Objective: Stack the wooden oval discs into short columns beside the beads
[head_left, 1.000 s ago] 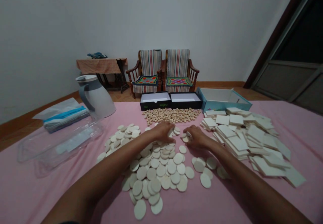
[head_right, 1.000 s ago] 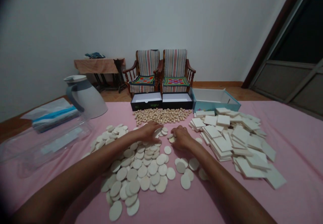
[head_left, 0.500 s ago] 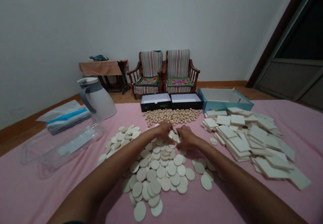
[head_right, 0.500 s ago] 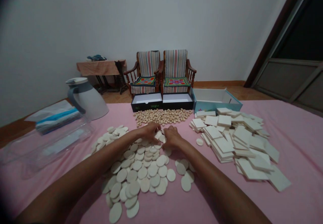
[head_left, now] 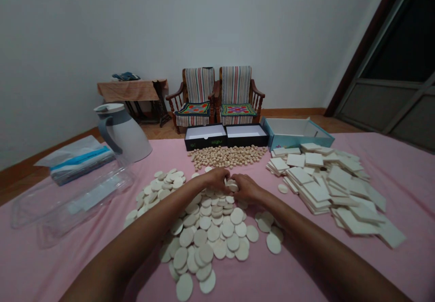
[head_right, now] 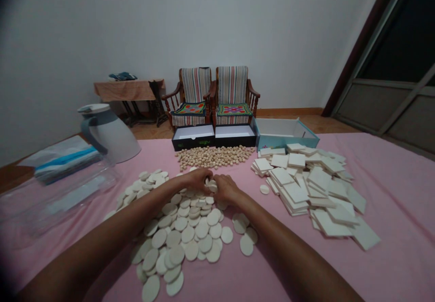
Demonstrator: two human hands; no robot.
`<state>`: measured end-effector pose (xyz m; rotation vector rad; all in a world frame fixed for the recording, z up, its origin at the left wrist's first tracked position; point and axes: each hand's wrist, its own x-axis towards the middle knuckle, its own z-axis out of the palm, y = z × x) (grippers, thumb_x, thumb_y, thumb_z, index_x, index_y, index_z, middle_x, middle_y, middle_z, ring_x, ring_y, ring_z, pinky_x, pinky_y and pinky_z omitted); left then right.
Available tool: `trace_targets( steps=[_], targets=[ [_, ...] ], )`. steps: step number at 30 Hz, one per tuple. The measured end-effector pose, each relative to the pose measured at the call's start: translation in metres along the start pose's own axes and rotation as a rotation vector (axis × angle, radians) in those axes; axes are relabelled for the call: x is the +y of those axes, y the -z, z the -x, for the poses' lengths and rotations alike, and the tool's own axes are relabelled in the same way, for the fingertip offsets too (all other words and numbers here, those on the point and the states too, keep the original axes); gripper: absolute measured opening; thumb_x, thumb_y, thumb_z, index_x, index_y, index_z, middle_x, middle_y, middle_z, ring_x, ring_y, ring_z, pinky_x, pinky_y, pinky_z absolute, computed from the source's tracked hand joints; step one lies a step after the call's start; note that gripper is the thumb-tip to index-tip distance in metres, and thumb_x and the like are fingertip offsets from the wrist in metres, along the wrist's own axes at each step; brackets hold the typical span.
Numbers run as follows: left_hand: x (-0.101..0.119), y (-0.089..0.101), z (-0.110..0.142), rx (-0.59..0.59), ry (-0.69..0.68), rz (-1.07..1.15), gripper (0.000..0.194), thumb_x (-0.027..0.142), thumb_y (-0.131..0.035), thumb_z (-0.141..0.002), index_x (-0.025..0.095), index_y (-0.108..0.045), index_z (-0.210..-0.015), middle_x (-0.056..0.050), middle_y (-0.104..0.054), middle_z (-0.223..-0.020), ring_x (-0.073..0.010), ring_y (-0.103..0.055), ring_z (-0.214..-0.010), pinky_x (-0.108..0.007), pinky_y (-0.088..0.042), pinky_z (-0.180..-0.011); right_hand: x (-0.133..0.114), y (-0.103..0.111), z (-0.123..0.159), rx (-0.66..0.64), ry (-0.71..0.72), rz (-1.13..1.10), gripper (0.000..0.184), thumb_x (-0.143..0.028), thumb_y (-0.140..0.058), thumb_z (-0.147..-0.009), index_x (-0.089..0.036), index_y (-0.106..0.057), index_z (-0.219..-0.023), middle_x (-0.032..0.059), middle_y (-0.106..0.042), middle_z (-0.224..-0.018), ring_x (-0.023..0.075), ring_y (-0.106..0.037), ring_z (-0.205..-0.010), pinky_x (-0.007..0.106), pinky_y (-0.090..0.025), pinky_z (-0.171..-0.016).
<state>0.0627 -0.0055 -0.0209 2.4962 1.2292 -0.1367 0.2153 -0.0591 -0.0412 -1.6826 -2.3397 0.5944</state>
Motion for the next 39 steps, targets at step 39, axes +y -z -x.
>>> trace_targets(
  steps=[39],
  targets=[
    [-0.097, 0.043, 0.112, 0.204, 0.192, 0.064, 0.011, 0.018, -0.060, -0.059, 0.015, -0.060, -0.070, 0.004, -0.058, -0.063, -0.0116, -0.049, -0.061, -0.020, -0.034, -0.055, -0.135, -0.018, -0.065, 0.090, 0.032, -0.461, 0.028, -0.023, -0.072, -0.061, -0.016, -0.063, -0.087, 0.0020, -0.065, -0.083, 0.0172, -0.059, -0.077, 0.024, -0.042, -0.062]
  ],
)
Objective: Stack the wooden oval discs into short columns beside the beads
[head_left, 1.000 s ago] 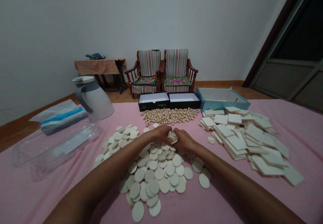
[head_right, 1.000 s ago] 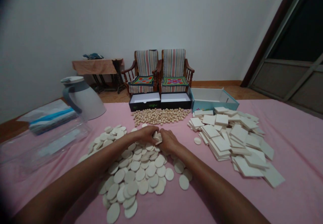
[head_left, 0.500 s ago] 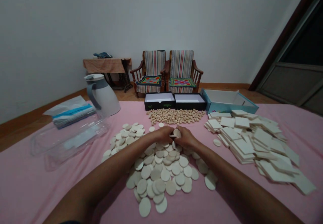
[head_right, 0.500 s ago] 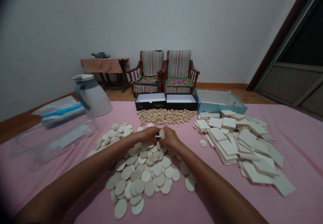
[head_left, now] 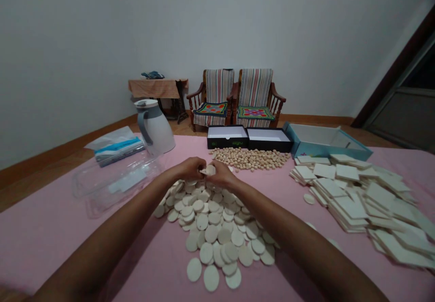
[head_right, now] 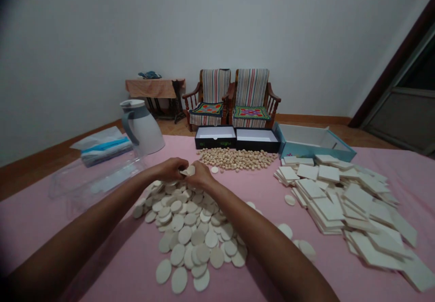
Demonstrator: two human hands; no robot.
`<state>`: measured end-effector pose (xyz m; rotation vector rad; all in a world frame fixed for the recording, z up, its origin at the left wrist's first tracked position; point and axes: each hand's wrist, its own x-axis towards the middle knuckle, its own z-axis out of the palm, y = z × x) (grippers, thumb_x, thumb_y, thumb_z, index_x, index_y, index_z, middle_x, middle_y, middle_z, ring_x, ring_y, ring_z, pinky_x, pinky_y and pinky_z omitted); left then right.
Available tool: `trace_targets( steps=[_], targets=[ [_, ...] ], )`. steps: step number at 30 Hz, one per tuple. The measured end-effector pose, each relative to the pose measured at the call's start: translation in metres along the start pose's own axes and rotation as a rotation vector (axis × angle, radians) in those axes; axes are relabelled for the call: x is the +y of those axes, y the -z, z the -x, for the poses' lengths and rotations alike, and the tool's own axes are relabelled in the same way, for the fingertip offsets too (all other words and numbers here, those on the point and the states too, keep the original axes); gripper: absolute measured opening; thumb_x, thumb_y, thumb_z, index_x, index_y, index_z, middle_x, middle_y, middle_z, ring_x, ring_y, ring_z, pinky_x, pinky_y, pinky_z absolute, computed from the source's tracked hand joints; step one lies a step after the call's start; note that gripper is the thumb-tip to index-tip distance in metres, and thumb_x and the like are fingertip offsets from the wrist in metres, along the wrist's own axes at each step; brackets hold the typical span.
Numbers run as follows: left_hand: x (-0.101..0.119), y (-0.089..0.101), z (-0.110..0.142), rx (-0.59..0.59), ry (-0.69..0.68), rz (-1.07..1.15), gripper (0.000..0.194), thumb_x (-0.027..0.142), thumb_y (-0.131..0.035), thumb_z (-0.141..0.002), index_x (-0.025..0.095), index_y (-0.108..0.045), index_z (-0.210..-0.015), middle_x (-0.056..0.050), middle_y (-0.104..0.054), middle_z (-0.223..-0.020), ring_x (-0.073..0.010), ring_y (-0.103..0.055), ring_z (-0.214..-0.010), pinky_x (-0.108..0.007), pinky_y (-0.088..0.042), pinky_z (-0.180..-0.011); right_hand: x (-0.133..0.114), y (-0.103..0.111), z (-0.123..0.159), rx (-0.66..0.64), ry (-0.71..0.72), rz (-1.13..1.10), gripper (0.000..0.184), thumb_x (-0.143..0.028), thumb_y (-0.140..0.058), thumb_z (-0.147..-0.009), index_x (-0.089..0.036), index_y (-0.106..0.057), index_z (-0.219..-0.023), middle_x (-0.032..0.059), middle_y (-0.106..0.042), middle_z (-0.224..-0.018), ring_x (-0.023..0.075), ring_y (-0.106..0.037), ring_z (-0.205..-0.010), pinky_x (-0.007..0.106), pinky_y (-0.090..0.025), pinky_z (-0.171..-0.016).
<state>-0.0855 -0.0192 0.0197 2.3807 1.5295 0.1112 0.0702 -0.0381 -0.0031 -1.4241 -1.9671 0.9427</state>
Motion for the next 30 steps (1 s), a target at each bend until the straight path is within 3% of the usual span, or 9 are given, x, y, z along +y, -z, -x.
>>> trace_targets(
  steps=[4, 7, 10, 14, 18, 21, 23, 26, 30],
  targets=[
    [-0.022, 0.009, 0.012, 0.026, 0.056, 0.023, 0.016, 0.026, -0.061, -0.065, 0.015, -0.063, -0.076, 0.003, -0.060, -0.064, -0.0115, -0.051, -0.060, -0.020, -0.035, -0.055, -0.013, -0.011, -0.001, -0.054, 0.032, -0.013, 0.037, -0.023, -0.071, -0.062, -0.018, -0.062, -0.098, 0.0028, -0.065, -0.094, 0.0176, -0.059, -0.085, 0.026, -0.044, -0.068],
    [-0.031, 0.012, 0.018, 0.035, 0.063, 0.042, 0.024, 0.035, -0.061, -0.069, 0.016, -0.065, -0.083, 0.001, -0.066, -0.072, -0.0129, -0.057, -0.065, -0.020, -0.038, -0.058, -0.012, -0.008, 0.000, -0.100, 0.095, -0.041, 0.032, -0.020, -0.066, -0.067, -0.016, -0.063, -0.099, 0.0040, -0.066, -0.094, 0.0176, -0.060, -0.086, 0.027, -0.046, -0.072],
    [-0.034, 0.012, 0.020, 0.078, 0.080, 0.028, 0.029, 0.041, -0.061, -0.071, 0.017, -0.066, -0.085, -0.002, -0.068, -0.078, -0.0161, -0.060, -0.072, -0.023, -0.040, -0.063, 0.000, 0.005, 0.005, -0.063, 0.172, -0.071, 0.024, -0.014, -0.061, -0.070, -0.016, -0.063, -0.094, 0.0048, -0.067, -0.096, 0.0164, -0.061, -0.088, 0.028, -0.046, -0.077],
    [-0.027, 0.006, 0.018, 0.234, 0.090, -0.089, 0.036, 0.046, -0.060, -0.075, 0.016, -0.066, -0.093, -0.009, -0.069, -0.091, -0.0228, -0.061, -0.082, -0.029, -0.043, -0.070, 0.033, 0.041, 0.029, 0.005, 0.245, -0.066, 0.022, -0.011, -0.058, -0.074, -0.016, -0.063, -0.095, 0.0061, -0.067, -0.099, 0.0152, -0.063, -0.087, 0.028, -0.048, -0.077],
    [-0.005, -0.006, 0.019, 0.309, -0.043, -0.125, 0.034, 0.042, -0.055, -0.082, 0.015, -0.064, -0.101, -0.011, -0.067, -0.099, -0.0260, -0.059, -0.093, -0.035, -0.045, -0.080, 0.074, 0.093, 0.073, 0.061, 0.173, 0.228, 0.023, -0.013, -0.056, -0.078, -0.016, -0.062, -0.100, 0.0078, -0.066, -0.102, 0.0159, -0.063, -0.085, 0.029, -0.049, -0.075],
    [0.018, -0.017, 0.021, 0.283, -0.181, -0.087, 0.031, 0.039, -0.056, -0.084, 0.016, -0.062, -0.103, -0.012, -0.065, -0.104, -0.0263, -0.057, -0.098, -0.038, -0.044, -0.086, 0.098, 0.128, 0.108, 0.108, 0.044, 0.684, 0.027, -0.009, -0.052, -0.081, -0.011, -0.063, -0.106, 0.0148, -0.065, -0.106, 0.0235, -0.060, -0.100, 0.034, -0.046, -0.084],
    [0.037, -0.024, 0.021, 0.262, -0.273, -0.056, 0.030, 0.038, -0.057, -0.084, 0.016, -0.061, -0.105, -0.012, -0.063, -0.107, -0.0261, -0.055, -0.102, -0.038, -0.044, -0.088, 0.107, 0.144, 0.125, 0.080, -0.088, 0.960, 0.028, -0.002, -0.045, -0.081, -0.008, -0.066, -0.098, 0.0189, -0.066, -0.102, 0.0277, -0.059, -0.099, 0.037, -0.046, -0.081],
    [0.071, -0.033, 0.022, 0.201, -0.416, -0.029, 0.026, 0.035, -0.057, -0.086, 0.017, -0.060, -0.104, -0.011, -0.062, -0.107, -0.0252, -0.054, -0.104, -0.037, -0.043, -0.089, 0.118, 0.152, 0.141, 0.041, -0.163, 1.146, 0.031, -0.001, -0.039, -0.084, -0.008, -0.067, -0.095, 0.0212, -0.065, -0.102, 0.0314, -0.057, -0.101, 0.038, -0.046, -0.076],
    [0.117, -0.044, 0.030, 0.033, -0.619, -0.016, 0.031, 0.039, -0.061, -0.085, 0.018, -0.059, -0.108, -0.010, -0.063, -0.105, -0.0243, -0.055, -0.100, -0.035, -0.043, -0.086, 0.134, 0.147, 0.148, 0.061, -0.192, 1.167, 0.029, -0.004, -0.040, -0.086, -0.009, -0.067, -0.095, 0.0214, -0.063, -0.105, 0.0315, -0.055, -0.105, 0.037, -0.045, -0.076]
  ],
)
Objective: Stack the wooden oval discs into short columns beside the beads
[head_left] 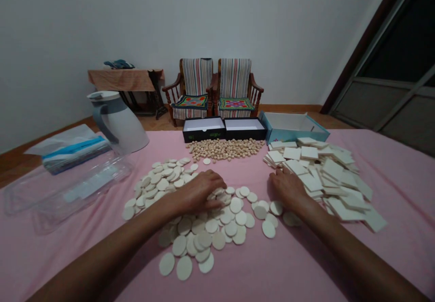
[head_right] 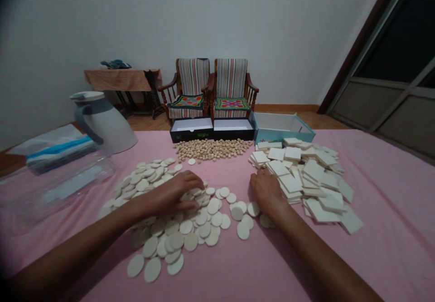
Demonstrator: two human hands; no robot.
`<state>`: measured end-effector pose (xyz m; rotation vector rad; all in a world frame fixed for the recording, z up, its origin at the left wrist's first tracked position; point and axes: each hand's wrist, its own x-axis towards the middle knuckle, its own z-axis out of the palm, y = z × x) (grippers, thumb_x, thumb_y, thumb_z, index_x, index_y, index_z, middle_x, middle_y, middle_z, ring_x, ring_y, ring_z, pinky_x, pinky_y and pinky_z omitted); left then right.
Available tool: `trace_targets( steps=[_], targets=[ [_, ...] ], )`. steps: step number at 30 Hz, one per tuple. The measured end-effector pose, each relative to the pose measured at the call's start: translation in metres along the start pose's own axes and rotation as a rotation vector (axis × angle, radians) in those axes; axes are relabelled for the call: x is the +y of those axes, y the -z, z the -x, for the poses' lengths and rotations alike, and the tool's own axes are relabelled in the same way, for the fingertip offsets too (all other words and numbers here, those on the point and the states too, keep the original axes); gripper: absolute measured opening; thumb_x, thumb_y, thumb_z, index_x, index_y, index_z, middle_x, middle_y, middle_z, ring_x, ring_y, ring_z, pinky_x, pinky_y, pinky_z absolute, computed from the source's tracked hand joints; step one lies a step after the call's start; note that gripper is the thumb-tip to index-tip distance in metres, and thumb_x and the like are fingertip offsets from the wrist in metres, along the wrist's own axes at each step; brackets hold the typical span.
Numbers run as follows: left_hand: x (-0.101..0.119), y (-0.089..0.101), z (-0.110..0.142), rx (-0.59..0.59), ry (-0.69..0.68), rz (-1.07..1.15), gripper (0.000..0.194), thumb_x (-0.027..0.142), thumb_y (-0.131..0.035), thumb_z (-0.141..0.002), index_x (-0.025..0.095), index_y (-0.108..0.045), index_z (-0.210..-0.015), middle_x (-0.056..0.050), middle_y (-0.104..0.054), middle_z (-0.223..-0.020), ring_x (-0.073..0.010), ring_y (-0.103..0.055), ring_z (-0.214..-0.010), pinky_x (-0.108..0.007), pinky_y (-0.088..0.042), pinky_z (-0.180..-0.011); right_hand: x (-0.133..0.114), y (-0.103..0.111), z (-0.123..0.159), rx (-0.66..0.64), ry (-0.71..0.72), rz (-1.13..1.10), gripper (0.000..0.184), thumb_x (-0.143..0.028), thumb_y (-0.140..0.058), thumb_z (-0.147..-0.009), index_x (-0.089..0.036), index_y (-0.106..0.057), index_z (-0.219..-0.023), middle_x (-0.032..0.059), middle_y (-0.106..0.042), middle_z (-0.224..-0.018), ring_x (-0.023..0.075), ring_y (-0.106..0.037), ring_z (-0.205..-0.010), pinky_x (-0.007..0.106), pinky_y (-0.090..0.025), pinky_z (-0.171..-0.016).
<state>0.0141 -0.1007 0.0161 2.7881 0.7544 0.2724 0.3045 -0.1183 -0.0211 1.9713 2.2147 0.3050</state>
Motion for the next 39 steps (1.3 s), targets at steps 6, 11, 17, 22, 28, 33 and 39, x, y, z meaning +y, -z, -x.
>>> trace_targets(
  steps=[6, 11, 17, 22, 28, 33, 39],
  targets=[
    [0.050, -0.025, -0.006, -0.121, -0.178, -0.014, 0.062, 0.056, -0.070, -0.071, 0.022, -0.053, -0.119, -0.012, -0.055, -0.124, -0.0304, -0.048, -0.114, -0.043, -0.034, -0.098, 0.011, -0.020, 0.000, 0.036, 0.007, -0.111, 0.026, -0.004, -0.041, -0.084, -0.009, -0.062, -0.098, 0.0191, -0.061, -0.103, 0.0257, -0.058, -0.094, 0.033, -0.043, -0.077],
    [0.062, -0.040, -0.008, -0.114, -0.144, -0.117, 0.047, 0.044, -0.066, -0.080, 0.023, -0.050, -0.119, -0.010, -0.054, -0.122, -0.0287, -0.045, -0.116, -0.043, -0.033, -0.098, 0.015, -0.002, 0.014, 0.093, 0.147, -0.443, 0.019, -0.018, -0.049, -0.084, -0.013, -0.060, -0.099, 0.0136, -0.062, -0.098, 0.0226, -0.058, -0.092, 0.033, -0.045, -0.079],
    [0.061, -0.046, -0.007, -0.052, -0.065, -0.178, 0.025, 0.033, -0.063, -0.079, 0.019, -0.053, -0.098, -0.009, -0.056, -0.106, -0.0270, -0.048, -0.107, -0.042, -0.036, -0.095, 0.020, 0.002, 0.056, 0.156, 0.212, -0.746, 0.051, -0.034, -0.052, -0.083, -0.022, -0.047, -0.133, 0.0128, -0.055, -0.129, 0.0261, -0.054, -0.115, 0.041, -0.049, -0.091],
    [0.054, -0.037, 0.002, 0.008, 0.021, -0.186, 0.006, 0.022, -0.052, -0.082, 0.018, -0.052, -0.087, -0.008, -0.055, -0.095, -0.0224, -0.049, -0.090, -0.037, -0.041, -0.081, 0.022, -0.026, 0.096, 0.081, 0.223, -0.705, 0.091, -0.048, -0.062, -0.077, -0.025, -0.015, -0.151, 0.0120, -0.025, -0.154, 0.0320, -0.025, -0.140, 0.049, -0.036, -0.108],
    [0.023, -0.031, 0.013, 0.112, 0.157, -0.219, 0.010, 0.013, -0.043, -0.085, 0.017, -0.052, -0.087, -0.009, -0.056, -0.094, -0.0212, -0.049, -0.084, -0.035, -0.043, -0.075, -0.010, -0.044, 0.095, 0.117, 0.264, -0.766, 0.093, -0.042, -0.057, -0.084, -0.027, 0.005, -0.152, 0.0097, -0.007, -0.158, 0.0288, -0.007, -0.144, 0.051, -0.026, -0.113],
    [0.016, -0.024, 0.031, 0.151, 0.149, -0.114, 0.012, 0.019, -0.047, -0.088, 0.017, -0.055, -0.096, -0.011, -0.059, -0.103, -0.0226, -0.053, -0.096, -0.037, -0.046, -0.084, -0.038, -0.040, 0.066, 0.158, 0.348, -0.854, 0.085, -0.033, -0.054, -0.087, -0.026, 0.000, -0.152, 0.0103, -0.011, -0.158, 0.0249, -0.008, -0.145, 0.049, -0.025, -0.114],
    [0.045, -0.016, 0.058, -0.010, -0.054, -0.029, 0.059, 0.056, -0.062, -0.079, 0.023, -0.050, -0.126, -0.013, -0.049, -0.136, -0.0313, -0.042, -0.126, -0.047, -0.037, -0.103, -0.060, -0.029, 0.037, 0.179, 0.429, -0.873, 0.078, -0.037, -0.051, -0.088, -0.021, -0.008, -0.152, 0.0146, -0.015, -0.156, 0.0245, -0.010, -0.144, 0.048, -0.023, -0.114]
  ],
)
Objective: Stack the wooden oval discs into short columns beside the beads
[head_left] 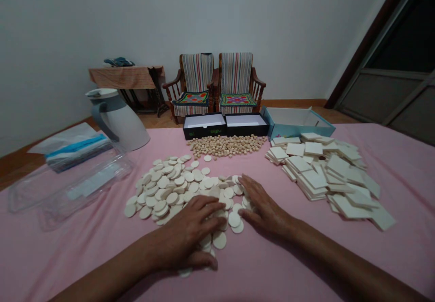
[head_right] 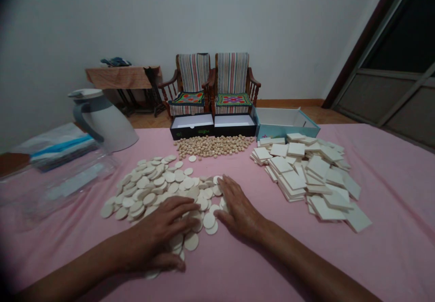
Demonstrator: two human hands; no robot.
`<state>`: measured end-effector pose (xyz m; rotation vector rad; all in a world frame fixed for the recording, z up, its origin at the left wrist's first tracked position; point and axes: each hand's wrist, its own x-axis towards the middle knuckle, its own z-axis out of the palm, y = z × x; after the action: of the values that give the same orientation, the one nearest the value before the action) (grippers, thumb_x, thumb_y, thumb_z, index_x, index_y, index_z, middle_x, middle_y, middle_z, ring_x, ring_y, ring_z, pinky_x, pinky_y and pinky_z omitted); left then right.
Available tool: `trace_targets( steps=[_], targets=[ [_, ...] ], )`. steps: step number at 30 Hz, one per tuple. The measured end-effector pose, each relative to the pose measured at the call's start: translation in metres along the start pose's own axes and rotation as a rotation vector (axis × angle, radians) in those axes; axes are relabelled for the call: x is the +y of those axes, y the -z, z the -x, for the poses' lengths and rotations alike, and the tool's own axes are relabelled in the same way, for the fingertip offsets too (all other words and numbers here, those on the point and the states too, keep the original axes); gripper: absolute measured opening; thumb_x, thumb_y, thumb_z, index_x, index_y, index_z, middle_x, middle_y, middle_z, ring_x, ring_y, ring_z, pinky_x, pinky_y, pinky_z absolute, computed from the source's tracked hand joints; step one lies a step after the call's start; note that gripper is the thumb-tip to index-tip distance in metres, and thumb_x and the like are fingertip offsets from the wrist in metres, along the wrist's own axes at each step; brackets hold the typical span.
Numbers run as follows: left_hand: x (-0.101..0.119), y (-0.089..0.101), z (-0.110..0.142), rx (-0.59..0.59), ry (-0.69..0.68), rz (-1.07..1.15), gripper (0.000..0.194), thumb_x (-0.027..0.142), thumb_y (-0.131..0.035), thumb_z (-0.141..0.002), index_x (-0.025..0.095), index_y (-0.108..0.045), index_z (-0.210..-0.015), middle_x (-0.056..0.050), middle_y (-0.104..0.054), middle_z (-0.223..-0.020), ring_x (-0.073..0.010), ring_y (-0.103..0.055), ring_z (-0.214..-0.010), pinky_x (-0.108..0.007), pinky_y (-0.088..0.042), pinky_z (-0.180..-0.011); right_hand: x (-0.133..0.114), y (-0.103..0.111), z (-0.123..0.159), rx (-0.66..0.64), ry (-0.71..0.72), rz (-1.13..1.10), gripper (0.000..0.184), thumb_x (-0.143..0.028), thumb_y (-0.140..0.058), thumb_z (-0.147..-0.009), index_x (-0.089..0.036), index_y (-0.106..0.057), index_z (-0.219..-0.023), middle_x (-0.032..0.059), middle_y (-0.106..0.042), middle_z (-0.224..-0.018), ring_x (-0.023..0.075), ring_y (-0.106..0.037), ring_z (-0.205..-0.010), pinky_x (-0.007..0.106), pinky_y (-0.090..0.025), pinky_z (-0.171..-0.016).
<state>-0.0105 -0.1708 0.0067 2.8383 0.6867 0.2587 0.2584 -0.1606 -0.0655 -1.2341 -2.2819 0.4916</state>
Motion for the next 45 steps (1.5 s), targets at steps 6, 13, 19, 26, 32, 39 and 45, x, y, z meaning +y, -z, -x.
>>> trace_targets(
  steps=[6, 13, 19, 26, 32, 39, 45],
  targets=[
    [0.007, -0.008, 0.019, -0.098, -0.068, -0.043, 0.071, 0.055, -0.059, -0.081, 0.026, -0.036, -0.142, -0.013, -0.042, -0.145, -0.0341, -0.037, -0.133, -0.053, -0.029, -0.108, -0.031, 0.007, -0.030, -0.245, 0.117, 0.099, 0.101, -0.061, -0.061, -0.075, -0.017, -0.012, -0.152, 0.0175, -0.011, -0.157, 0.0314, -0.002, -0.144, 0.055, -0.006, -0.114],
    [-0.003, -0.025, 0.029, 0.000, 0.010, -0.175, 0.047, 0.033, -0.053, -0.088, 0.028, -0.046, -0.134, -0.009, -0.040, -0.147, -0.0315, -0.033, -0.135, -0.053, -0.028, -0.109, -0.044, 0.011, -0.063, -0.426, 0.136, 0.112, 0.106, -0.063, -0.063, -0.071, -0.021, -0.010, -0.152, 0.0143, -0.004, -0.158, 0.0320, 0.002, -0.144, 0.054, -0.006, -0.114],
    [-0.020, -0.030, 0.023, 0.100, 0.042, -0.255, 0.023, 0.023, -0.055, -0.085, 0.023, -0.060, -0.108, -0.011, -0.049, -0.139, -0.0303, -0.040, -0.130, -0.052, -0.031, -0.106, -0.037, 0.003, -0.086, -0.450, 0.121, 0.155, 0.102, -0.055, -0.066, -0.071, -0.020, -0.013, -0.151, 0.0161, -0.010, -0.157, 0.0346, -0.003, -0.144, 0.055, -0.011, -0.112],
    [-0.041, -0.015, 0.018, 0.223, 0.121, -0.256, 0.015, 0.017, -0.050, -0.086, 0.018, -0.060, -0.096, -0.011, -0.058, -0.127, -0.0271, -0.046, -0.123, -0.048, -0.033, -0.106, -0.044, -0.001, -0.107, -0.419, 0.141, 0.209, 0.093, -0.055, -0.071, -0.064, -0.021, -0.035, -0.143, 0.0173, -0.040, -0.142, 0.0350, -0.039, -0.125, 0.053, -0.032, -0.099],
    [-0.077, -0.010, 0.018, 0.365, 0.236, -0.287, 0.014, 0.018, -0.046, -0.089, 0.016, -0.059, -0.095, -0.011, -0.063, -0.115, -0.0253, -0.052, -0.114, -0.044, -0.040, -0.099, -0.046, 0.000, -0.113, -0.400, 0.156, 0.240, 0.083, -0.049, -0.072, -0.063, -0.017, -0.043, -0.134, 0.0150, -0.050, -0.125, 0.0311, -0.046, -0.110, 0.046, -0.040, -0.090],
    [-0.093, -0.005, 0.027, 0.485, 0.400, -0.297, 0.013, 0.023, -0.045, -0.091, 0.017, -0.057, -0.094, -0.012, -0.062, -0.112, -0.0248, -0.053, -0.111, -0.043, -0.041, -0.096, -0.060, -0.012, -0.119, -0.365, 0.107, 0.240, 0.083, -0.053, -0.068, -0.066, -0.019, -0.038, -0.136, 0.0171, -0.046, -0.134, 0.0347, -0.041, -0.118, 0.052, -0.037, -0.092],
    [-0.098, -0.003, 0.039, 0.550, 0.418, -0.291, 0.016, 0.027, -0.046, -0.092, 0.017, -0.058, -0.096, -0.010, -0.065, -0.107, -0.0236, -0.056, -0.106, -0.040, -0.043, -0.093, -0.071, -0.021, -0.125, -0.310, 0.020, 0.287, 0.060, -0.049, -0.061, -0.074, -0.018, -0.047, -0.124, 0.0156, -0.051, -0.123, 0.0313, -0.046, -0.110, 0.047, -0.039, -0.088]
  ],
)
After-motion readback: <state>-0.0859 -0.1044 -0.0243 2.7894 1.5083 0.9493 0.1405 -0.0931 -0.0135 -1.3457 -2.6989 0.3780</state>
